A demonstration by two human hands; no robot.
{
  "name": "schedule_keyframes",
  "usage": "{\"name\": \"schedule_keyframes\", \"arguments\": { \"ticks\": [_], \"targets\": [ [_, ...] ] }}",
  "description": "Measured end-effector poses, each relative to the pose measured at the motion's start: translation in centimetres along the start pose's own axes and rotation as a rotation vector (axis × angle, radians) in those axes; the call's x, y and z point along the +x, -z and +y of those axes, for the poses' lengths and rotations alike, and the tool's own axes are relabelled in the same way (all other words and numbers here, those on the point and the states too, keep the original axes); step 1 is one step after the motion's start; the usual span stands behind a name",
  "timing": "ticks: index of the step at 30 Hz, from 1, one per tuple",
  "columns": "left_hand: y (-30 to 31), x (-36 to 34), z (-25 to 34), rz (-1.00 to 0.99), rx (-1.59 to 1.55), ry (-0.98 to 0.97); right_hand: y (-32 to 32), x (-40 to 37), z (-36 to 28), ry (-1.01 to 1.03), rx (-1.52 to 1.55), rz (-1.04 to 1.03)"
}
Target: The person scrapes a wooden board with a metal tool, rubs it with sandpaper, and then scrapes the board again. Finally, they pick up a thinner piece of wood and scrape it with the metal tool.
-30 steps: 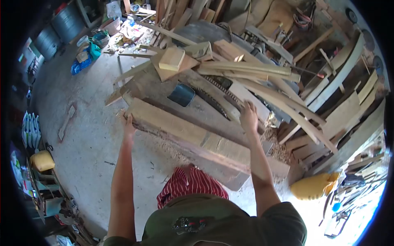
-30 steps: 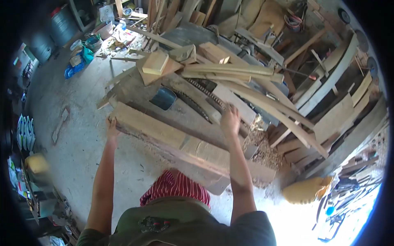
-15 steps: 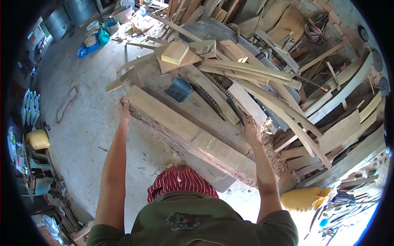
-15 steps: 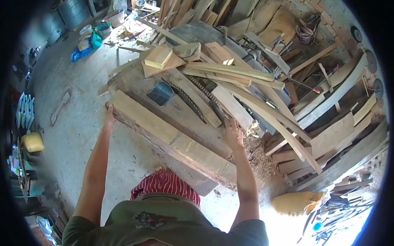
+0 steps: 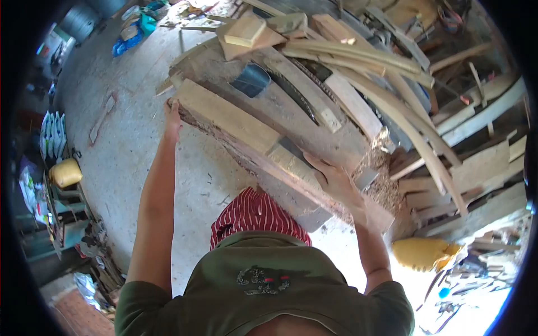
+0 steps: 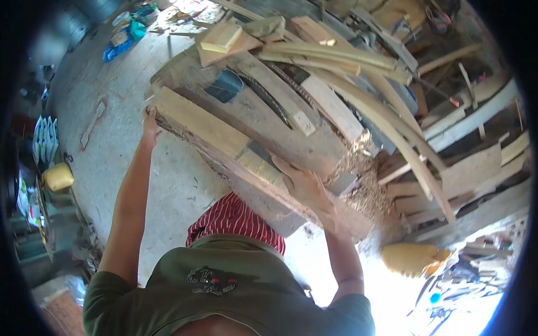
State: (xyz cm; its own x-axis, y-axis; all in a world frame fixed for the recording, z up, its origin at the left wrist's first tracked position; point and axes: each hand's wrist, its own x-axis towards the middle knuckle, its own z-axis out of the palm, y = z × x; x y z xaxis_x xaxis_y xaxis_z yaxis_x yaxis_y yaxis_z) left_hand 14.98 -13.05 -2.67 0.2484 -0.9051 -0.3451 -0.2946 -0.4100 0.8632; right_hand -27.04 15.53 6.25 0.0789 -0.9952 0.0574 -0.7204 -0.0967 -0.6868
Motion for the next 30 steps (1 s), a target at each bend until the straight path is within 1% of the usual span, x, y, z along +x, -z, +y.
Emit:
{"name": "schedule_keyframes", "arguments": {
  "ticks": [2,3,5,7,9,11,12,14,15,17,18,20,21,23,24,26,30],
  "targets": [
    [-0.3,0.5,0.0,0.025,-0.061,0.011,-0.5,0.0,0.4,0.093,-0.268,0.048],
    [-0.4,0.0,0.6,0.017,-0.058,0.018,-0.4,0.3,0.2,0.068,-0.262,0.050],
    [0.0,0.5,0.1,-0.008,-0.031,0.030,0.2,1.8,-0.7,-0.052,-0.263,-0.064],
    [0.1,0.9,0.0,-0.018,-0.025,0.029,-0.9,3.5,0.1,-0.056,-0.270,-0.031],
    [0.4,1.1,0.2,-0.025,-0.004,0.081,-1.3,5.2,0.7,-0.045,-0.276,0.005],
    [0.6,1.1,0.2,-0.012,0.006,0.091,-1.3,6.6,1.1,-0.024,-0.336,0.134],
    [0.5,1.1,0.2,-0.007,0.014,0.105,-1.6,7.3,1.7,-0.016,-0.334,0.138],
    [0.5,1.0,0.2,0.003,0.007,0.102,-2.5,8.3,3.2,0.105,-0.323,0.185],
    [0.3,0.8,0.4,0.010,-0.001,0.106,-2.8,8.6,3.5,0.113,-0.323,0.186],
    [0.2,0.6,0.8,0.005,-0.008,0.091,-3.6,9.0,3.8,0.218,-0.346,0.203],
    [0.3,0.2,0.7,-0.004,-0.007,0.082,-3.7,9.0,3.6,0.235,-0.336,0.192],
    [0.1,0.0,0.6,0.027,-0.002,0.079,-3.7,8.9,2.8,0.196,-0.266,0.225],
    [0.2,-0.1,0.6,0.029,0.008,0.067,-4.0,8.8,2.6,0.211,-0.249,0.214],
    [0.5,-0.4,0.8,0.023,0.006,0.080,-4.2,8.4,2.5,0.119,-0.227,0.230],
    [0.2,-0.4,1.0,-0.003,-0.002,0.085,-4.4,8.4,2.6,0.122,-0.225,0.229],
    [-0.1,-0.7,1.1,0.006,-0.006,0.072,-4.8,8.4,2.9,0.134,-0.185,0.320],
    [0.1,-0.7,0.8,0.025,-0.058,0.063,-5.0,8.4,2.9,0.116,-0.239,0.320]
  ]
}}
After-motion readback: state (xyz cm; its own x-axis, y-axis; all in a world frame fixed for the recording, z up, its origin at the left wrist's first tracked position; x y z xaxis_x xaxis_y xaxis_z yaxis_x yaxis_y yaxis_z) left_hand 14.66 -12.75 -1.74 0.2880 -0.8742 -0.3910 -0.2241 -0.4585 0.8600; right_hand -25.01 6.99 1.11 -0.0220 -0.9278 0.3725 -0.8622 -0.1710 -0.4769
